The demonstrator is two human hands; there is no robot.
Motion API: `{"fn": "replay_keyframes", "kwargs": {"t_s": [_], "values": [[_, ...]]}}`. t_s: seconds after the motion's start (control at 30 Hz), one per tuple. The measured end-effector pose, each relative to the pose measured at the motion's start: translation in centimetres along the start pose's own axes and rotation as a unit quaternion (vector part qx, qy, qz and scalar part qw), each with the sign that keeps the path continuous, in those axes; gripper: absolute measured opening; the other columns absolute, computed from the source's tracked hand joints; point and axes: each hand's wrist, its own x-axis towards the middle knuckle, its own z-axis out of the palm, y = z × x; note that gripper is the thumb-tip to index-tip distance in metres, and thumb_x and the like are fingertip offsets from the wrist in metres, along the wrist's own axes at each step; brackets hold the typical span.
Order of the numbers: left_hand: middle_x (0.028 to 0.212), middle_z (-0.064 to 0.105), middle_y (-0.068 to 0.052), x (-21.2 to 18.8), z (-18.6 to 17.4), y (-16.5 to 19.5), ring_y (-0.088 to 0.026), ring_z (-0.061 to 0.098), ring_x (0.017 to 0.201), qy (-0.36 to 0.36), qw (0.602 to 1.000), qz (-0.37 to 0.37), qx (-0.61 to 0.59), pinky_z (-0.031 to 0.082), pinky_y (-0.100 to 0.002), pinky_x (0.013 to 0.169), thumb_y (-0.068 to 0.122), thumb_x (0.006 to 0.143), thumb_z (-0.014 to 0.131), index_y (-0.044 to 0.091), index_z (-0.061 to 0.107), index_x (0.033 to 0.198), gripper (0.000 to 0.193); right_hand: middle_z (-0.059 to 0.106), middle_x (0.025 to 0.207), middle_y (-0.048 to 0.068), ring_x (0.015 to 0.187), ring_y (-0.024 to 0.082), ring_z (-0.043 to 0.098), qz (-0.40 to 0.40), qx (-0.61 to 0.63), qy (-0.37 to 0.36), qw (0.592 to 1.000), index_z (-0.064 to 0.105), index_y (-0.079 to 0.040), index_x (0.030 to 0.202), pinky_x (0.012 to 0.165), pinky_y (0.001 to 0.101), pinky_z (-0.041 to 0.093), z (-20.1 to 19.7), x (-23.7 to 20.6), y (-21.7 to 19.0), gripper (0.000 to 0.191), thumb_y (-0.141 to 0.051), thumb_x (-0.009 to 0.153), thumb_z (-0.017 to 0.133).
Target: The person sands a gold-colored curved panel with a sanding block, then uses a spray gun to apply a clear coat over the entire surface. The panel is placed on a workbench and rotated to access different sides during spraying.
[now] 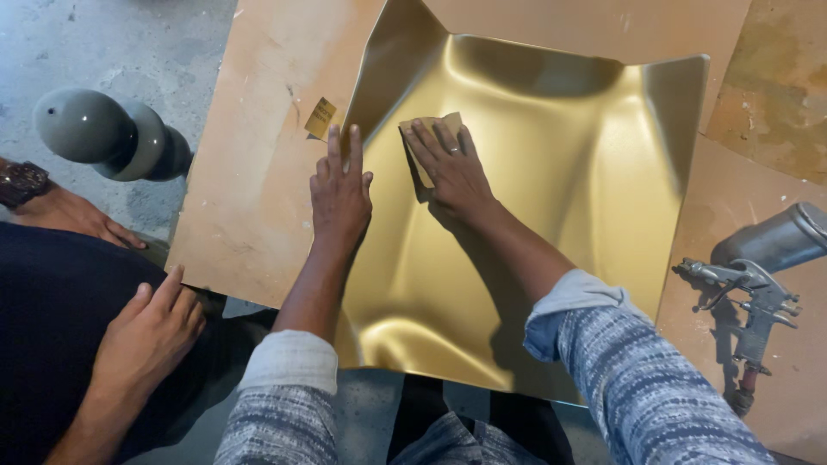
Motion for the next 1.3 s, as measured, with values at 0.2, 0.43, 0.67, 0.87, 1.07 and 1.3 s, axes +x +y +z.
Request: {"fn": "replay_keyframes", "kwargs": {"t_s": [0.2,0.43,0.67,0.87,1.07,1.3], "values": [[0.169,0.003,-0.023,2.3,-1.0,0.2,-0.039,0.054,0.116,-0.031,0.997,0.074,-0.01,0.051,-0.047,0.091,0.027,0.094,0.07,0.013,0.037,0.16,0.076,0.027,0.171,0.002,0.155,0.035,0.024,0.022,-0.153,-0.017,0.988,0.027,-0.017,0.165,0.121,0.0601,0.014,0.1,1.8,1.1,0.102,-0.016,0.076,0.076],[0.17,0.0,-0.023,2.2,-0.7,0.1,-0.039,0.054,0.116,-0.038,0.996,0.083,0.003,0.049,-0.049,0.091,0.027,0.097,0.067,0.016,0.039,0.162,0.071,0.031,0.169,0.007,0.153,0.034,0.024,-0.09,-0.106,-0.01,0.99,0.028,-0.01,0.163,0.125,0.0644,0.012,0.6,1.6,1.5,0.1,-0.018,0.076,0.076],[0.169,-0.001,-0.022,2.6,0.7,-0.1,-0.039,0.051,0.123,0.005,0.995,0.09,0.03,0.046,-0.05,0.091,0.028,0.093,0.068,0.019,0.039,0.161,0.074,0.034,0.165,0.008,0.153,0.039,0.023,-0.094,-0.097,-0.007,0.991,0.032,-0.01,0.159,0.119,0.0698,0.012,0.0,2.7,2.0,0.095,-0.027,0.078,0.078],[0.17,-0.004,-0.021,3.2,0.7,0.0,-0.038,0.051,0.122,-0.067,0.996,0.05,0.028,0.045,-0.051,0.094,0.026,0.097,0.066,0.022,0.033,0.164,0.075,0.033,0.166,0.007,0.152,0.038,0.025,-0.032,-0.152,-0.014,0.988,0.034,-0.012,0.159,0.118,0.0685,0.013,1.1,3.2,2.8,0.093,-0.03,0.078,0.076],[0.17,-0.005,-0.019,3.5,1.2,-0.6,-0.041,0.051,0.124,-0.064,0.996,0.057,0.003,0.047,-0.053,0.092,0.027,0.091,0.073,0.023,0.034,0.163,0.082,0.035,0.168,0.005,0.152,0.04,0.027,-0.016,-0.152,0.008,0.988,0.032,-0.015,0.164,0.119,0.0678,0.013,1.7,3.4,3.7,0.103,-0.026,0.073,0.078],[0.169,-0.009,-0.015,4.1,2.6,-1.1,-0.045,0.052,0.123,-0.057,0.995,0.073,-0.024,0.048,-0.057,0.091,0.027,0.087,0.078,0.022,0.034,0.162,0.087,0.035,0.17,0.005,0.153,0.036,0.032,-0.161,-0.136,0.002,0.978,0.032,-0.016,0.166,0.121,0.0737,0.011,3.1,3.0,4.8,0.1,-0.031,0.08,0.081]]}}
